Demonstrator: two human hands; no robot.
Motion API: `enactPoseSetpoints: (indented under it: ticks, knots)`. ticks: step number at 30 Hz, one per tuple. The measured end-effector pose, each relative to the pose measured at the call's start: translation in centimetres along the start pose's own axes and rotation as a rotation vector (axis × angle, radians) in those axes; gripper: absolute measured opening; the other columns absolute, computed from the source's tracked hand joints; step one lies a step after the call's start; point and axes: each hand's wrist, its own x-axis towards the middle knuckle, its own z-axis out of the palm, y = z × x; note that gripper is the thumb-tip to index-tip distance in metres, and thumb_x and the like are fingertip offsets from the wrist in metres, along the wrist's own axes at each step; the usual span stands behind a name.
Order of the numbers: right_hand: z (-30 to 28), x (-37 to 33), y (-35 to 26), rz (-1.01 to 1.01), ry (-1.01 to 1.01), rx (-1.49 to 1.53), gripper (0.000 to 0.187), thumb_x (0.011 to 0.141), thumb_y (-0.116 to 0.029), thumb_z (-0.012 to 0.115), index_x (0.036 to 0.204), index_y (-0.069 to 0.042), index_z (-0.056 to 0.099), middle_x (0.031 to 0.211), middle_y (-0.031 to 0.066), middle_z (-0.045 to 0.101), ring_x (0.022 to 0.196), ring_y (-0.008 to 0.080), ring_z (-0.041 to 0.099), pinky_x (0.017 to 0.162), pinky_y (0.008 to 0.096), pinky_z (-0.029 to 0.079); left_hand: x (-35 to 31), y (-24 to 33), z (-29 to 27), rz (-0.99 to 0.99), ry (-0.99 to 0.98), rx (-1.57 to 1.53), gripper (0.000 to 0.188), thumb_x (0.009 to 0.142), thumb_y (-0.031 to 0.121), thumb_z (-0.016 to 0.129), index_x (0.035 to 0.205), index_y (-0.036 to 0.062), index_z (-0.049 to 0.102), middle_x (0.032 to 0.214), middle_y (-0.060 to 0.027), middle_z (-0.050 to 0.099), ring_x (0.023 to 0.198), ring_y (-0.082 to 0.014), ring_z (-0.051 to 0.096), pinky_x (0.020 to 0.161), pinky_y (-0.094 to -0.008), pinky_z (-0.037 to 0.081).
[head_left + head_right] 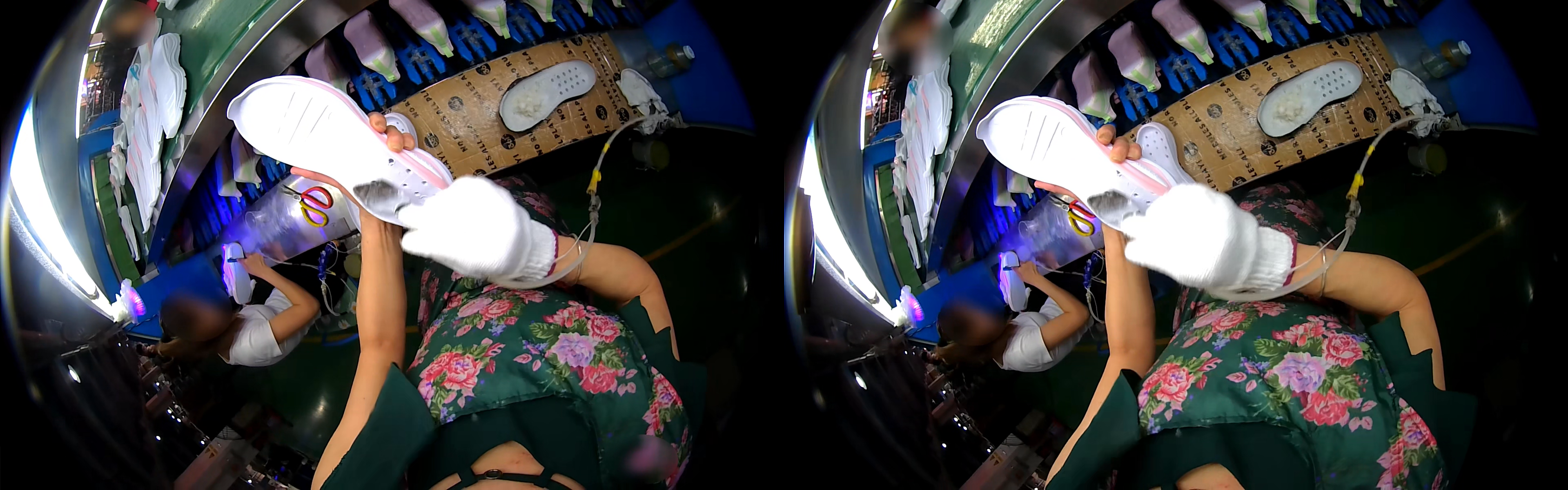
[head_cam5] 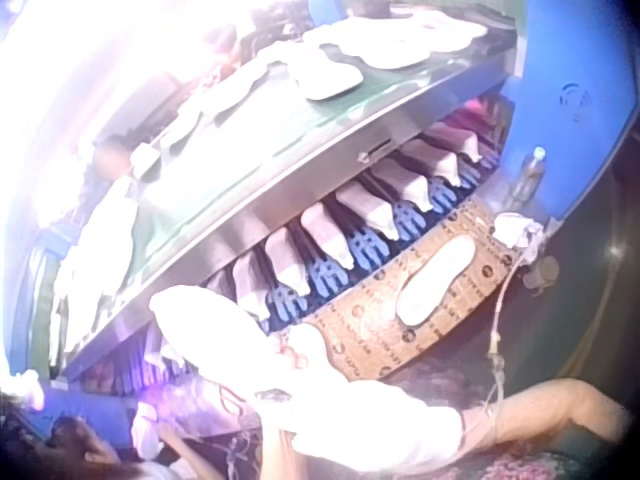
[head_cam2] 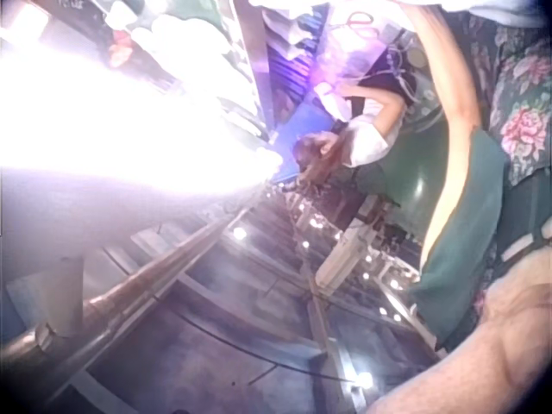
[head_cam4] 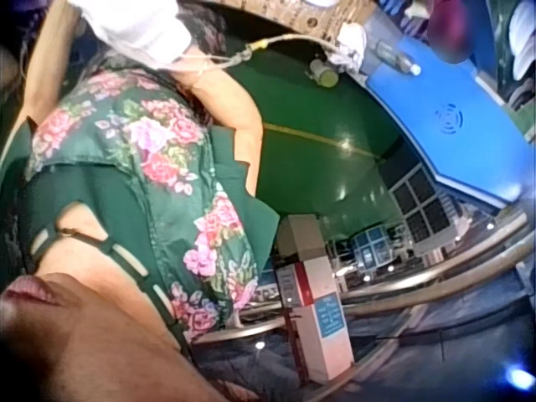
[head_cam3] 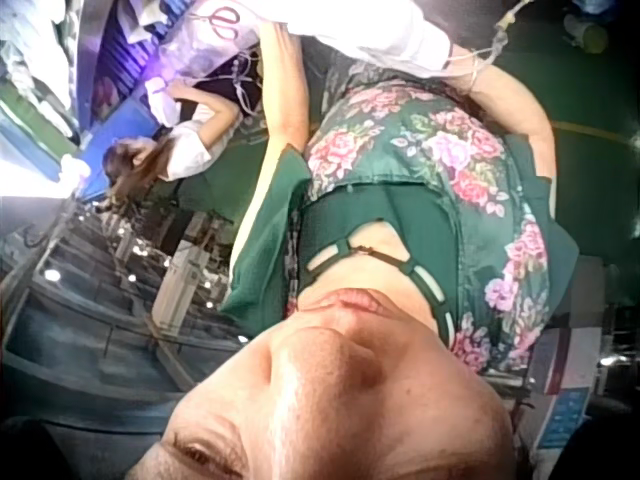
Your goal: The person brushes a clear liquid adhesive onto the bottom surfaces of white shoe soles using a small brush, handling the soles one by one and placing them on a rack above the conveyor.
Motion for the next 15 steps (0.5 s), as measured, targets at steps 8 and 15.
enactPoseSetpoints:
  ticks: [8,15]
  knots:
    - [-0.9,-0.4,1.2,0.061,-0.103,0.165,0.036,0.073,-0.004,0.08,0.108,-0.01,0.074,0.103,0.0071,0.074,0.09,0.0267,0.071,0.073,0.0394,0.054,-1.1,0.8,-1.0,-0.112,-0.027,-0.019,0.112,0.064,0.091,0.065,0.123,-0.0024,0.043,0.104,-0.0198,0.058,0.109,-0.037,0.053,0.096,-0.0468,0.045]
    - [-2.0,-0.2,1.0,0.123,-0.107,0.56,0.025,0.079,-0.007,0.078,0.103,-0.012,0.077,0.097,0.0069,0.075,0.086,0.0245,0.072,0.075,0.037,0.054,-0.3,1.0,-0.7,-0.097,0.01,0.012,0.116,0.068,0.097,0.047,0.141,0.008,0.044,0.118,-0.0228,0.055,0.091,-0.0383,0.059,0.075,-0.0494,0.051]
